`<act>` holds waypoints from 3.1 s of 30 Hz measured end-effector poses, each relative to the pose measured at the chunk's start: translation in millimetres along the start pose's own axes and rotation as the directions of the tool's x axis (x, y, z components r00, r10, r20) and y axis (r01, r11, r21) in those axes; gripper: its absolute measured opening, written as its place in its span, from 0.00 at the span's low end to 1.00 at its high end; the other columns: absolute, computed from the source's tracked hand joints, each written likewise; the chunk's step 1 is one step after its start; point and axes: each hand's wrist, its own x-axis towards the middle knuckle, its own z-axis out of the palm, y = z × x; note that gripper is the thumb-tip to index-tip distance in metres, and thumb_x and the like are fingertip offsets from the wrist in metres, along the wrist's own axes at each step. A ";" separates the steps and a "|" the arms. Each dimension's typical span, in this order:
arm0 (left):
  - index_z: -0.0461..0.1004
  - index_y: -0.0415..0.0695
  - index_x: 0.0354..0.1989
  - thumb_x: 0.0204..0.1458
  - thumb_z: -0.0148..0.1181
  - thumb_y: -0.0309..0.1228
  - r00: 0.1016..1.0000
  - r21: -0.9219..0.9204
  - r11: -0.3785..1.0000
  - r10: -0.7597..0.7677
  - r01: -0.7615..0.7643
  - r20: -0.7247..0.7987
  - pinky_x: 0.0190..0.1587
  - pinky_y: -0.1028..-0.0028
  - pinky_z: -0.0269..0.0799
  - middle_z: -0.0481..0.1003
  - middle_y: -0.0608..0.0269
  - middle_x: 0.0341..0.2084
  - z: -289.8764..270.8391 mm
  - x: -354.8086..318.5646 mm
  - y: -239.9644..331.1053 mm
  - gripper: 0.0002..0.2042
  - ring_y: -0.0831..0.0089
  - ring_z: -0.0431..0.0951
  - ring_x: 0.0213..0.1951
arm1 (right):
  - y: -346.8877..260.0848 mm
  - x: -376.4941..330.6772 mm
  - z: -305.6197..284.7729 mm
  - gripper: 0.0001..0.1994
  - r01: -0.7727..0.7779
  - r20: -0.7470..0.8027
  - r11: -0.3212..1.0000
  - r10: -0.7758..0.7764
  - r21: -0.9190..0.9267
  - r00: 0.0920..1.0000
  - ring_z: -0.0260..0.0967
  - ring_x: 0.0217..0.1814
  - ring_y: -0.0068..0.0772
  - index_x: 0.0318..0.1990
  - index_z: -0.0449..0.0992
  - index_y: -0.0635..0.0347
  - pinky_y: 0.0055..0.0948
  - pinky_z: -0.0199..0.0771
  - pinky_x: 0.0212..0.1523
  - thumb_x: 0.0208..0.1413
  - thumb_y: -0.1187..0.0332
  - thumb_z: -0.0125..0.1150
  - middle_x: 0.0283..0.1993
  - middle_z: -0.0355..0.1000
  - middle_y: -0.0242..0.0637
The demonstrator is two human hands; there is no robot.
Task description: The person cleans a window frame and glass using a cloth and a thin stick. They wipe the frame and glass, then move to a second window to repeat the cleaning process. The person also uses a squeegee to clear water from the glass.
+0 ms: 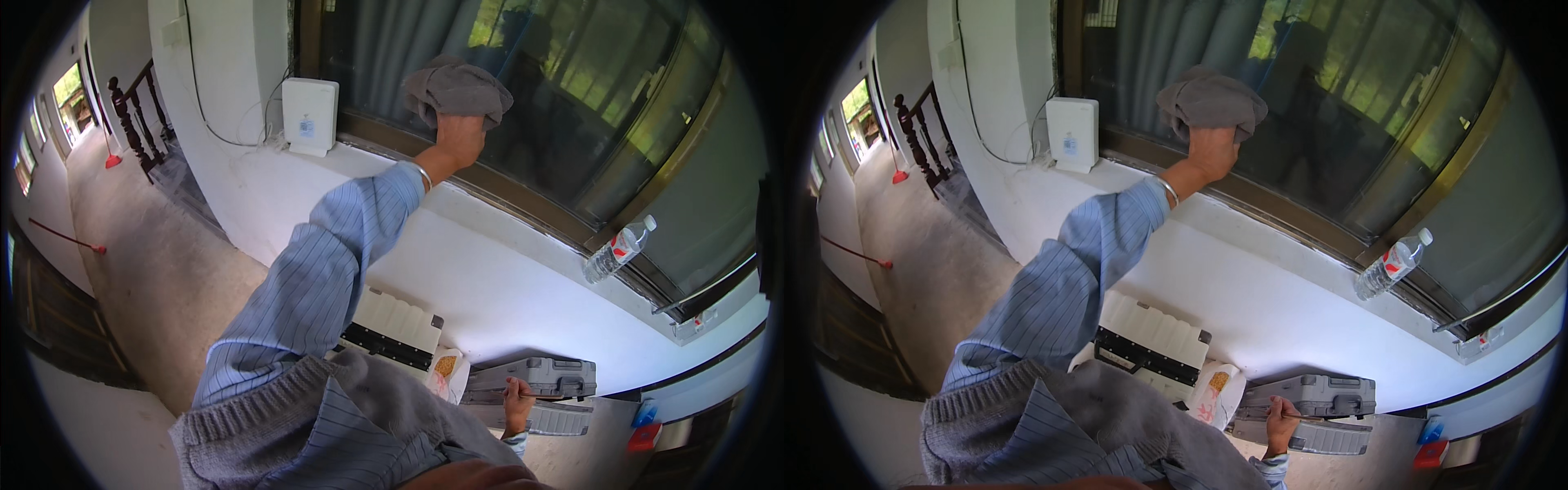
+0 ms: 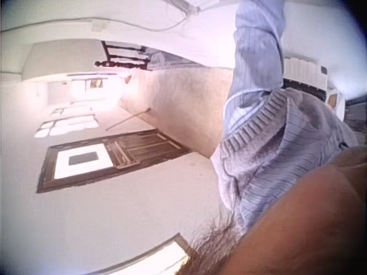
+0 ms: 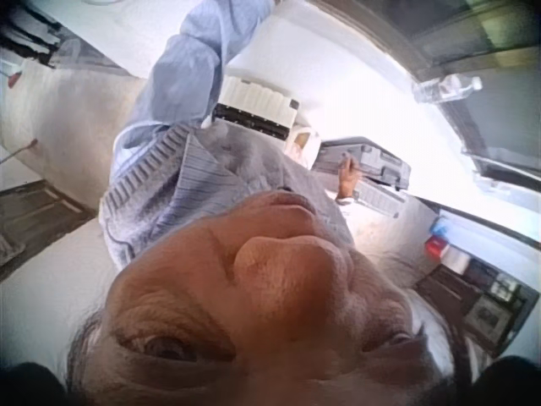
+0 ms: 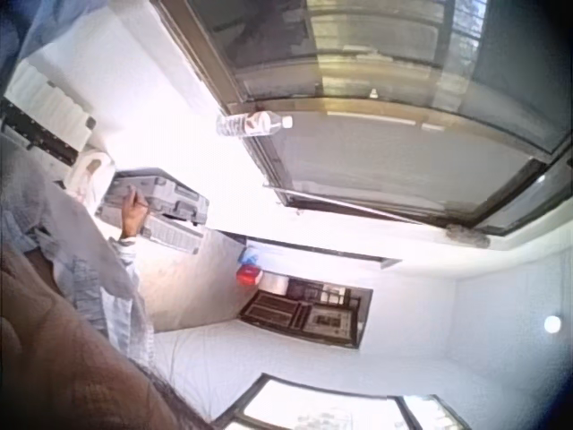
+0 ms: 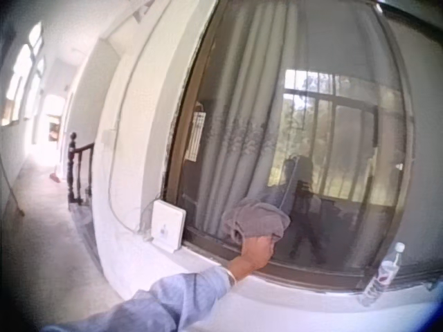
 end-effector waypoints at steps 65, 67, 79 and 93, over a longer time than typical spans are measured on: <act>0.61 0.44 0.55 0.45 0.61 0.38 0.769 0.012 0.810 -0.552 0.586 -0.321 0.52 0.41 0.55 0.56 0.44 0.57 -53.8 140.7 -184.0 0.28 0.40 0.51 0.58 | 96.2 20.6 12.6 0.11 -0.047 -0.012 0.995 0.048 0.087 0.999 0.60 0.13 0.17 0.28 0.76 0.64 0.19 0.60 0.15 0.57 0.66 0.56 0.14 0.67 0.31; 0.61 0.43 0.56 0.46 0.60 0.38 0.728 -0.012 0.785 -0.580 0.620 -0.364 0.53 0.42 0.54 0.56 0.44 0.57 -48.5 131.2 -179.0 0.28 0.40 0.51 0.58 | 96.0 22.2 12.4 0.11 -0.062 -0.001 0.995 0.062 0.083 0.998 0.59 0.12 0.17 0.27 0.76 0.63 0.19 0.59 0.15 0.57 0.65 0.56 0.14 0.67 0.30; 0.60 0.39 0.54 0.47 0.59 0.38 0.665 0.044 0.706 -0.641 0.707 -0.383 0.54 0.48 0.58 0.60 0.42 0.53 -40.5 98.4 -159.1 0.28 0.40 0.55 0.56 | 90.1 9.6 -9.3 0.11 -0.086 0.032 0.995 0.085 0.044 0.996 0.55 0.10 0.16 0.30 0.75 0.60 0.18 0.52 0.11 0.58 0.62 0.56 0.13 0.65 0.29; 0.60 0.40 0.56 0.47 0.59 0.39 0.643 -0.047 0.673 -0.723 0.738 -0.253 0.56 0.46 0.52 0.57 0.46 0.57 -33.8 67.2 -151.7 0.28 0.42 0.53 0.58 | -64.7 0.2 36.0 0.15 -0.134 0.276 0.990 0.114 0.054 0.954 0.51 0.11 0.14 0.35 0.74 0.63 0.17 0.47 0.10 0.61 0.59 0.50 0.15 0.62 0.27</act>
